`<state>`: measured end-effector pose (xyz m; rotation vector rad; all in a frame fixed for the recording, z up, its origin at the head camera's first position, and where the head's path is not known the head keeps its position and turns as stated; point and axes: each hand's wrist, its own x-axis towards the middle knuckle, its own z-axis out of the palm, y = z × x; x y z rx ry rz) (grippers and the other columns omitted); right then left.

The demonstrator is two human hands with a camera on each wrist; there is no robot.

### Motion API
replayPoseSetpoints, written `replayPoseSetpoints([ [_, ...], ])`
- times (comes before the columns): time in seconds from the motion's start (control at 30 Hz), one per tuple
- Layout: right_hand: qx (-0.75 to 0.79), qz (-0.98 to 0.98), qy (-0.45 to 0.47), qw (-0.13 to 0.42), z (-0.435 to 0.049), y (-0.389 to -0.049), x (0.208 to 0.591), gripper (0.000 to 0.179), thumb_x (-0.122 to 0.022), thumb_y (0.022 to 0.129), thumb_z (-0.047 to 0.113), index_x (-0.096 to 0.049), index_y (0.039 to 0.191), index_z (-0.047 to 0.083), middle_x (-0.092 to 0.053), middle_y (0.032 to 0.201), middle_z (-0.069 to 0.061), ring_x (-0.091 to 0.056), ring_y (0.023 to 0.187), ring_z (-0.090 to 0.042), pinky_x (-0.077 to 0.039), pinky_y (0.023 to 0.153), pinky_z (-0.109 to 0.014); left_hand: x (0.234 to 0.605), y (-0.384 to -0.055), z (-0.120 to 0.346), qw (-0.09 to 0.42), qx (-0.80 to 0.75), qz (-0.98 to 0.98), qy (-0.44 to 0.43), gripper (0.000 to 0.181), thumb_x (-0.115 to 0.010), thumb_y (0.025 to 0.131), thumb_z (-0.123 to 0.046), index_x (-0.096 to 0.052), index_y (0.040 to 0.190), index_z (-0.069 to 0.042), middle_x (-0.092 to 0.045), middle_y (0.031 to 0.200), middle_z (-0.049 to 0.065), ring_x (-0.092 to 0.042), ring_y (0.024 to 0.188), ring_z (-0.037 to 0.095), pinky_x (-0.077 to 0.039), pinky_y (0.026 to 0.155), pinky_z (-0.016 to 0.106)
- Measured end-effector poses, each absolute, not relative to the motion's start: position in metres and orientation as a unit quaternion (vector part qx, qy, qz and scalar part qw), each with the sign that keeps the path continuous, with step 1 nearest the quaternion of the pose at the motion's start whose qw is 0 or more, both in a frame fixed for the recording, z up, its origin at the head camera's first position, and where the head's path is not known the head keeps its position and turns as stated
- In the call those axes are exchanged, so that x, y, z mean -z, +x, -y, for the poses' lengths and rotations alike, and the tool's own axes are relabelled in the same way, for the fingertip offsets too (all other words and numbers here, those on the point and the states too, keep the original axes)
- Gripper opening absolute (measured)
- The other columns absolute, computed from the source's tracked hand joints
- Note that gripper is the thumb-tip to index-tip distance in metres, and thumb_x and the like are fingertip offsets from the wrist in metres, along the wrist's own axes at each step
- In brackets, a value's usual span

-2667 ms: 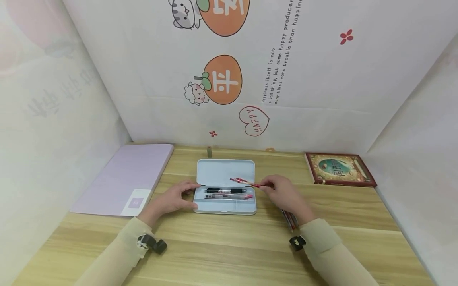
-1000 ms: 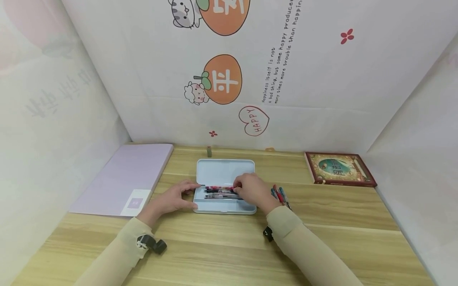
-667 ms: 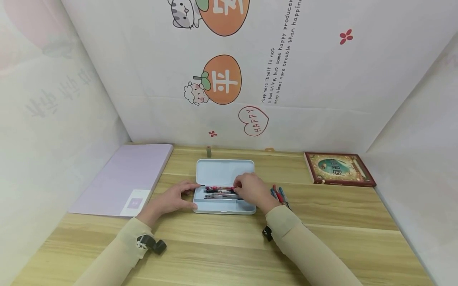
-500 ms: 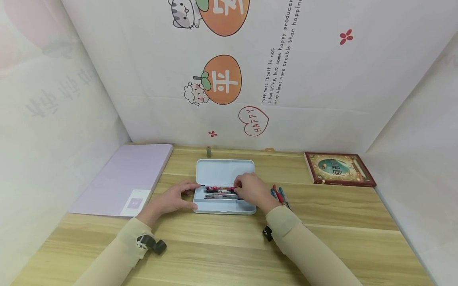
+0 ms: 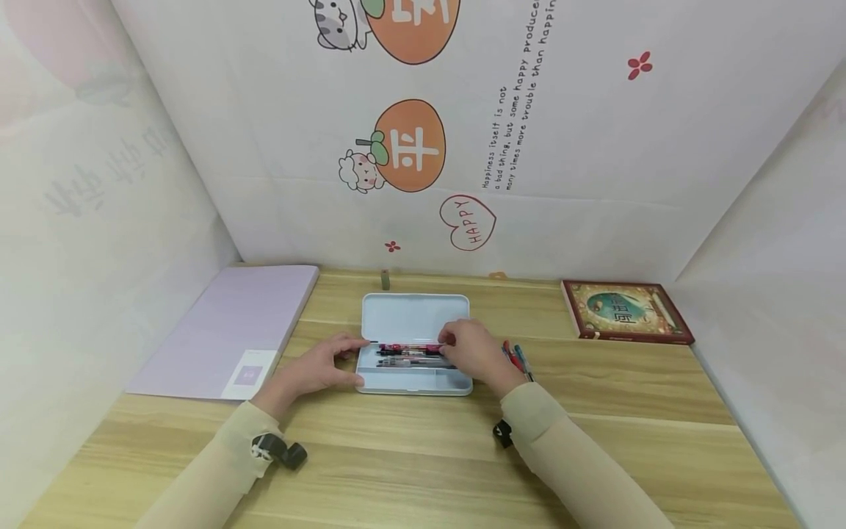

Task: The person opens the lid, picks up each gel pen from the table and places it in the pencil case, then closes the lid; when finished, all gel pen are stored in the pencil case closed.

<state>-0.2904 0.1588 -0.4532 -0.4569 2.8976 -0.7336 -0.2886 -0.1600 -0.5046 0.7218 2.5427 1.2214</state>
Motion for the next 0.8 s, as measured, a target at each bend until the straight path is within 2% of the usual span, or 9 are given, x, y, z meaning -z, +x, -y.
replayPoseSetpoints([
  [0.27, 0.278, -0.947, -0.149, 0.057, -0.176, -0.288, 0.451, 0.012, -0.065, 0.092, 0.011, -0.07, 0.103, 0.009, -0.064, 0.094, -0.001, -0.057, 0.084, -0.019, -0.051, 0.074, -0.037, 0.504, -0.288, 0.159, 0.113, -0.417, -0.868, 0.244, 0.077, -0.084, 0.074, -0.045, -0.055, 0.14, -0.017, -0.052, 0.127, -0.002, -0.049, 0.109, 0.018, -0.042, 0.096, 0.04],
  [0.43, 0.293, -0.944, -0.151, 0.033, -0.189, -0.289, 0.453, 0.015, -0.064, 0.092, 0.01, -0.07, 0.105, 0.007, -0.064, 0.096, -0.003, -0.057, 0.086, -0.021, -0.05, 0.075, -0.039, 0.506, -0.288, 0.159, 0.114, -0.415, -0.869, 0.242, 0.078, -0.084, 0.074, -0.046, -0.055, 0.141, -0.018, -0.051, 0.127, -0.005, -0.049, 0.109, 0.016, -0.042, 0.097, 0.04],
  [0.8, 0.308, -0.942, -0.131, 0.004, -0.228, -0.28, 0.456, 0.013, -0.065, 0.094, 0.015, -0.07, 0.101, 0.005, -0.067, 0.093, -0.005, -0.058, 0.084, -0.021, -0.048, 0.074, -0.039, 0.508, -0.289, 0.16, 0.113, -0.418, -0.867, 0.249, 0.079, -0.084, 0.075, -0.046, -0.054, 0.142, -0.017, -0.051, 0.129, -0.003, -0.049, 0.111, 0.018, -0.041, 0.097, 0.042],
])
